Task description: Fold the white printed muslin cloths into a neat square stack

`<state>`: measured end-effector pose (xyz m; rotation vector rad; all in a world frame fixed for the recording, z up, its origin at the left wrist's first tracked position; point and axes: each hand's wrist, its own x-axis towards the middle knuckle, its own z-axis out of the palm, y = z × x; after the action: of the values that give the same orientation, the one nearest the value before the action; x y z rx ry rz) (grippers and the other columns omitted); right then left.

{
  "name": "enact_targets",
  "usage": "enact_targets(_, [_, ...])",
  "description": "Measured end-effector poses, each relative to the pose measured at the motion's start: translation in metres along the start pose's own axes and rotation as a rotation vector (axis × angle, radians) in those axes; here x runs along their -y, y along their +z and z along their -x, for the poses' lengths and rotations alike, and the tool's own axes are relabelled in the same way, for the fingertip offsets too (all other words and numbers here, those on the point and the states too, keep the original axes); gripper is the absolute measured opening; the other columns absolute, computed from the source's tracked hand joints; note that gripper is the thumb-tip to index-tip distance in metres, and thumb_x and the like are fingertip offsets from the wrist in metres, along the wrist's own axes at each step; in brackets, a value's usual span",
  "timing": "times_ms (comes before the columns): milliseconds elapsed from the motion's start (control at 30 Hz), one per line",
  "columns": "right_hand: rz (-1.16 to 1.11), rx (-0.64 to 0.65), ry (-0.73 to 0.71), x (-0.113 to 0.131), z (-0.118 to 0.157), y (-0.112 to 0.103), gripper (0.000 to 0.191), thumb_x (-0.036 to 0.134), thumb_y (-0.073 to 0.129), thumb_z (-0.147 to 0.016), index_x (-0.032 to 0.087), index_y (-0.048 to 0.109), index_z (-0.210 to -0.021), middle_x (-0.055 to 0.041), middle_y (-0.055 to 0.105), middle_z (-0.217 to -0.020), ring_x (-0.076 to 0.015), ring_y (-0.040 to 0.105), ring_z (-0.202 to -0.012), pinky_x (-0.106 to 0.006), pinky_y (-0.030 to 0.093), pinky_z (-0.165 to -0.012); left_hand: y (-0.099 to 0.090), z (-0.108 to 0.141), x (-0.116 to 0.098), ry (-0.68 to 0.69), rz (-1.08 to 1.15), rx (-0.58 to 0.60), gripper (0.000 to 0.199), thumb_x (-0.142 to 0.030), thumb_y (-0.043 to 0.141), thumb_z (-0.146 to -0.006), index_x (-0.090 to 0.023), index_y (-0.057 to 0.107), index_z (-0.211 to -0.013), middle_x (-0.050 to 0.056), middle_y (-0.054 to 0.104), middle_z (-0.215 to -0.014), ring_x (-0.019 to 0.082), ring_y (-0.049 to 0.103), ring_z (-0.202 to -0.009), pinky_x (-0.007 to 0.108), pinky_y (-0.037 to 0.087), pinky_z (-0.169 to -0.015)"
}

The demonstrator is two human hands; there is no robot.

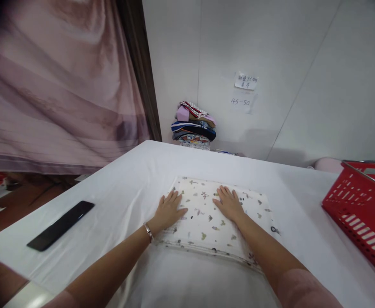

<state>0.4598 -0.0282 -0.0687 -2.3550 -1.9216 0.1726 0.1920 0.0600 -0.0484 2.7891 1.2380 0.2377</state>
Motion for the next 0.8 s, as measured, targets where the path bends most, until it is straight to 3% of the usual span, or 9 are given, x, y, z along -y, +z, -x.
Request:
enact_targets(133, [0.005,0.009,0.015,0.001,0.0,0.001,0.068,0.06,0.016,-0.088,0.02,0.025,-0.143,-0.0021,0.013,-0.15,-0.0213,0.008,-0.138,-0.044,0.006,-0.111,-0.007,-0.035,-0.004,-0.015,0.004,-0.06,0.069,-0.061,0.027,-0.085,-0.013,0.042,-0.132,0.015,0.031,-0.144,0.03,0.019,-0.136,0.053,0.016,-0.108])
enact_targets(233, [0.01,0.006,0.011,0.0,0.0,0.001,0.068,0.059,0.016,-0.089,0.019,0.026,-0.143,-0.002,0.014,-0.15,-0.0215,0.009,-0.138,-0.045,0.007,-0.111,0.0,-0.054,-0.001,-0.054,-0.001,-0.053,0.071,-0.058,0.027,-0.086,-0.007,0.038,-0.134,0.017,0.026,-0.146,0.031,0.015,-0.137,0.05,0.016,-0.109])
enact_targets(433, [0.004,-0.007,-0.001,0.0,0.0,0.002,0.07,0.061,0.015,-0.088,0.02,0.025,-0.143,-0.0019,0.015,-0.15,-0.0223,0.009,-0.138,-0.046,0.007,-0.111,0.013,-0.058,0.007,-0.104,0.084,0.012,0.067,-0.057,0.033,-0.085,-0.012,0.037,-0.135,0.012,0.021,-0.149,0.029,0.011,-0.138,0.046,0.021,-0.107])
enact_targets(500, [0.004,-0.01,-0.001,0.0,-0.001,0.003,0.07,0.062,0.015,-0.088,0.021,0.025,-0.143,-0.0015,0.015,-0.15,-0.0223,0.009,-0.138,-0.045,0.008,-0.111,0.007,-0.061,0.009,-0.146,0.198,0.004,0.061,-0.054,0.039,-0.084,-0.016,0.042,-0.131,0.01,0.027,-0.147,0.026,0.016,-0.137,0.041,0.024,-0.107])
enact_targets(600, [0.007,-0.023,0.0,-0.001,-0.001,0.004,0.068,0.061,0.016,-0.088,0.021,0.026,-0.143,-0.0016,0.016,-0.15,-0.0224,0.01,-0.138,-0.046,0.008,-0.111,-0.006,-0.072,0.018,-0.334,0.392,-0.075,0.043,-0.041,0.044,-0.085,-0.018,0.052,-0.12,0.008,0.044,-0.137,0.02,0.036,-0.127,0.03,0.03,-0.102])
enact_targets(700, [0.008,-0.038,-0.005,-0.001,-0.001,0.005,0.067,0.06,0.017,-0.088,0.021,0.027,-0.142,-0.0017,0.017,-0.15,-0.0225,0.011,-0.138,-0.047,0.008,-0.111,-0.014,-0.087,0.031,-0.51,0.458,-0.103,0.03,-0.031,0.046,-0.083,-0.019,0.058,-0.107,0.008,0.058,-0.119,0.019,0.053,-0.109,0.028,0.04,-0.089])
enact_targets(800, [0.005,-0.048,-0.012,-0.002,-0.002,0.007,0.067,0.06,0.017,-0.088,0.021,0.027,-0.142,-0.0018,0.017,-0.15,-0.0225,0.011,-0.138,-0.047,0.009,-0.111,-0.014,-0.098,0.039,-0.59,0.492,-0.072,0.022,-0.034,0.052,-0.078,-0.02,0.06,-0.093,0.006,0.065,-0.103,0.019,0.06,-0.092,0.027,0.044,-0.072])
